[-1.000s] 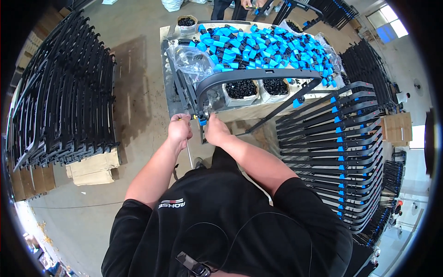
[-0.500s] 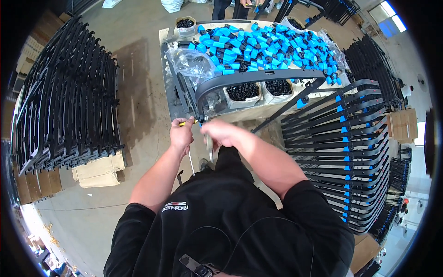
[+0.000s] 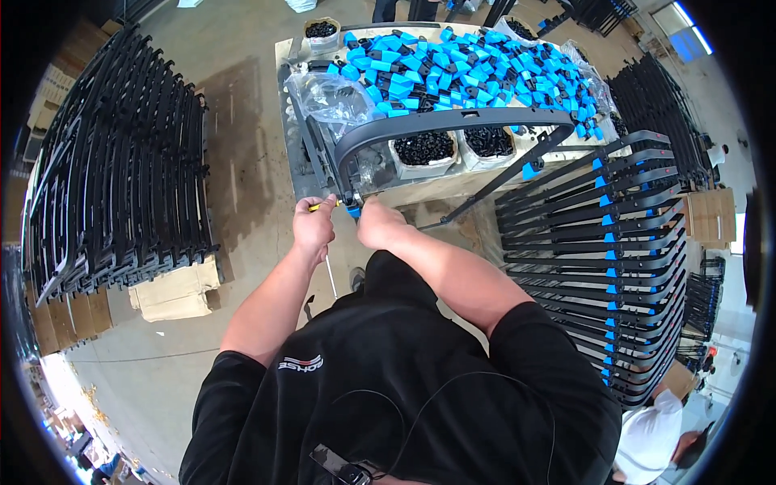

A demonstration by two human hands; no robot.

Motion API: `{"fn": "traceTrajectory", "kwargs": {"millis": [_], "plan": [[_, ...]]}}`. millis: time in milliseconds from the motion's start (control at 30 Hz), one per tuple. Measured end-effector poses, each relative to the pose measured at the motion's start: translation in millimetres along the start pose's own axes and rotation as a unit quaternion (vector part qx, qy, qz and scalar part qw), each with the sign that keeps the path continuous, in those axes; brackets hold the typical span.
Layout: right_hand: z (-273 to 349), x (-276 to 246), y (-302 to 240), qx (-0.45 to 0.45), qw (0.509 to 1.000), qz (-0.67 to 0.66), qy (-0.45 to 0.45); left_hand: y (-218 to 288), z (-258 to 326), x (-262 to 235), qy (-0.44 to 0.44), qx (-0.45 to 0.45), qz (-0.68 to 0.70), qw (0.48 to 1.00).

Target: Assembling black metal frames by attaching blue plastic components and tightening bolts with a tool.

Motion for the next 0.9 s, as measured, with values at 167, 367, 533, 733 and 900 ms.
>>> {"fn": "traceTrajectory", "kwargs": {"millis": [167, 367, 533, 733, 900], "plan": [[30.2, -3.0, -32.7, 0.227, 0.741, -0.551, -0.308, 7.0, 2.4, -7.7, 0.006, 0.006, 0.028, 1.0], [36.3, 1.0, -39.8, 0.166, 0.876, -0.323, -0.318, 3.2, -0.1, -12.2, 0.019, 0.0, -0.022, 1.0], [9.7, 22.2, 6.2, 0.127, 0.924, -0.303, -0.194, 7.1, 3.9, 2.1, -0.004, 0.004, -0.014, 1.0], [37.4, -7.8, -44.9, 0.233, 0.755, -0.511, -0.339, 4.2, 4.8, -18.2, 0.0, 0.009, -0.001, 1.0], [6.6, -10.2, -9.4, 0.019, 1.0, -0.018, 0.004, 4.7, 1.4, -1.7, 0.003, 0.013, -0.014, 1.0]]}}
Point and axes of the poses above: each hand's wrist, its own z-axis away from the middle knuckle, its own x-axis out of the palm, y = z × x, the point moved 9 cm from there along -z, towards the middle knuckle, and after that the axes turned 4 degrees about -z, right-handed, at the moved point
